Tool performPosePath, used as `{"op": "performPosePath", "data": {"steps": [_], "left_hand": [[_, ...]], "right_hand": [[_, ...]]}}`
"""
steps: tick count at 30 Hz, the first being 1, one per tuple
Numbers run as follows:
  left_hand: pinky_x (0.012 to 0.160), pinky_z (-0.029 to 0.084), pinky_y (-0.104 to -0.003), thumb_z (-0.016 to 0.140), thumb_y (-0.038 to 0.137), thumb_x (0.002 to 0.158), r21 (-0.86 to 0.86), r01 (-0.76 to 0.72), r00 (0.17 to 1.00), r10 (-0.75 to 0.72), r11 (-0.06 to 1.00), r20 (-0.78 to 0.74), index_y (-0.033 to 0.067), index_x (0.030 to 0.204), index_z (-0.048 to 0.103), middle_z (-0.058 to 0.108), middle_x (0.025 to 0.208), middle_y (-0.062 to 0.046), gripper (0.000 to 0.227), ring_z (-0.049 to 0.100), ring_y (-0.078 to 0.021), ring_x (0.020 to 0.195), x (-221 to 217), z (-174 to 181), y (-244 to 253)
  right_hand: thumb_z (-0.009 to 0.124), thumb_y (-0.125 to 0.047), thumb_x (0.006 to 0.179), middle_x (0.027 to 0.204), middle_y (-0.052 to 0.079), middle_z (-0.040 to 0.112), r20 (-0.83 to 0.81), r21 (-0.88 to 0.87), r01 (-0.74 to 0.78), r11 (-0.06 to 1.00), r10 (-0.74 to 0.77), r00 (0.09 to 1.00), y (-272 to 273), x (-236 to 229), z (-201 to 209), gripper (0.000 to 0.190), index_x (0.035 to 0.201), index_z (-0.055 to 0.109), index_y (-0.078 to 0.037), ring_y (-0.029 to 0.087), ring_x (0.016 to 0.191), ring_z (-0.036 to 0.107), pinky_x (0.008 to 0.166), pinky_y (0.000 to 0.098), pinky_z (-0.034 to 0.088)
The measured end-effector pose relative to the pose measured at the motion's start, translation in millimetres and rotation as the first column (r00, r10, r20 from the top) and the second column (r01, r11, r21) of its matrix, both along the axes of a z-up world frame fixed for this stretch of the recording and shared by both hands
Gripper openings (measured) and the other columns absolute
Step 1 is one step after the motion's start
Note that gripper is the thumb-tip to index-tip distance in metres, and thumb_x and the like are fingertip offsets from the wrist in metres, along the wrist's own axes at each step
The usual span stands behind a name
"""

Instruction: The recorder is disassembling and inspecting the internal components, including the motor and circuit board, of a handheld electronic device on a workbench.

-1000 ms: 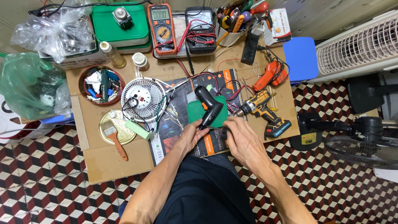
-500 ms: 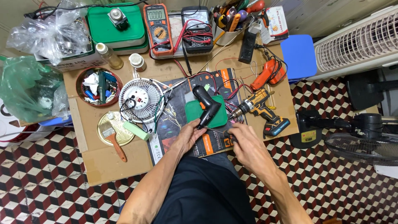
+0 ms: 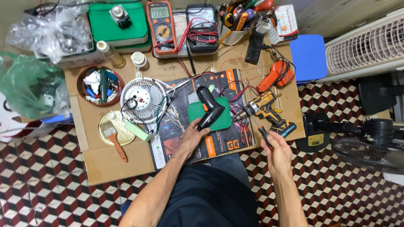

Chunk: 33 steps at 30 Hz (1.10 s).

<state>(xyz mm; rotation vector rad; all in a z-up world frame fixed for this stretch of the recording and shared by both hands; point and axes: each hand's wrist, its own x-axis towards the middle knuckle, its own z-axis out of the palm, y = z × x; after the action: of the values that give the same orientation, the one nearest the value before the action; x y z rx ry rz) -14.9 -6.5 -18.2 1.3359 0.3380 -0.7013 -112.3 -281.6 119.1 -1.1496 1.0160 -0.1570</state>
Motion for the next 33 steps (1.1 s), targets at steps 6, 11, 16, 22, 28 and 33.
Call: {"op": "performPosePath", "data": {"steps": [6, 11, 16, 22, 28, 33], "left_hand": [[0.075, 0.054, -0.03, 0.078, 0.018, 0.089, 0.025, -0.143, 0.99, 0.142, 0.989, 0.023, -0.0025, 0.145, 0.051, 0.066, 0.109, -0.022, 0.065, 0.063, -0.0219, 0.087, -9.2, -25.3, -21.4], [0.084, 0.062, -0.031, 0.063, 0.032, 0.097, -0.093, -0.529, 0.799, 0.458, 0.843, -0.39, 0.0004, 0.134, 0.058, 0.069, 0.112, -0.013, 0.049, 0.072, -0.0222, 0.091, -2.1, 2.4, -29.8], [0.08, 0.064, -0.034, 0.062, 0.03, 0.1, -0.014, -0.702, 0.654, 0.637, 0.712, -0.408, -0.0059, 0.126, 0.06, 0.07, 0.107, -0.02, 0.044, 0.074, -0.0268, 0.086, -8.7, -11.7, -43.2], [0.077, 0.066, -0.031, 0.062, 0.027, 0.098, 0.008, -0.705, 0.657, 0.656, 0.71, -0.372, -0.0026, 0.128, 0.061, 0.071, 0.108, -0.017, 0.042, 0.076, -0.0271, 0.086, -11.0, -2.8, -46.9], [0.077, 0.064, -0.029, 0.065, 0.024, 0.099, 0.021, -0.659, 0.709, 0.63, 0.752, -0.317, -0.0035, 0.125, 0.066, 0.071, 0.107, -0.016, 0.038, 0.075, -0.0244, 0.084, -4.4, 3.0, -43.9], [0.09, 0.058, -0.026, 0.067, 0.019, 0.095, 0.022, -0.659, 0.739, 0.653, 0.752, -0.167, 0.006, 0.129, 0.066, 0.069, 0.114, -0.004, 0.036, 0.068, -0.0109, 0.101, 9.2, 27.8, -37.5]], "right_hand": [[0.06, 0.003, 0.093, 0.116, 0.009, 0.069, 0.109, 0.004, -0.206, 0.979, 0.204, 0.973, -34.8, 80.5, -58.6, 0.035, 0.128, 0.057, -0.001, 0.017, 0.097, 0.069, 0.087, 0.0294, 0.059], [0.065, 0.001, 0.091, 0.114, 0.01, 0.07, -0.019, -0.315, -0.475, 0.822, 0.495, 0.869, -95.0, 142.5, -143.5, 0.038, 0.128, 0.061, -0.003, 0.019, 0.098, 0.066, 0.089, 0.0329, 0.054], [0.076, -0.009, 0.087, 0.106, 0.016, 0.07, -0.415, -0.903, -0.377, -0.205, 0.638, 0.649, -49.0, 175.1, -66.3, 0.034, 0.119, 0.067, -0.001, 0.034, 0.1, 0.065, 0.09, 0.0425, 0.052], [0.067, -0.051, 0.088, 0.112, 0.019, 0.071, -0.397, -0.571, -0.818, 0.063, 0.852, 0.343, 58.0, 226.3, -34.4, 0.062, 0.122, 0.068, 0.002, 0.03, 0.095, 0.069, 0.084, 0.0413, 0.053], [0.077, -0.057, 0.079, 0.11, 0.022, 0.069, -0.596, -0.331, -0.938, -0.101, 0.793, 0.125, 94.1, 249.2, -47.5, 0.075, 0.126, 0.062, 0.001, 0.032, 0.1, 0.067, 0.087, 0.0415, 0.051], [0.08, -0.034, 0.078, 0.096, 0.01, 0.072, -0.402, -0.314, -0.941, 0.129, 0.88, 0.255, 86.8, 238.3, -13.4, 0.056, 0.117, 0.06, 0.0, 0.021, 0.085, 0.069, 0.076, 0.0327, 0.056]]}}
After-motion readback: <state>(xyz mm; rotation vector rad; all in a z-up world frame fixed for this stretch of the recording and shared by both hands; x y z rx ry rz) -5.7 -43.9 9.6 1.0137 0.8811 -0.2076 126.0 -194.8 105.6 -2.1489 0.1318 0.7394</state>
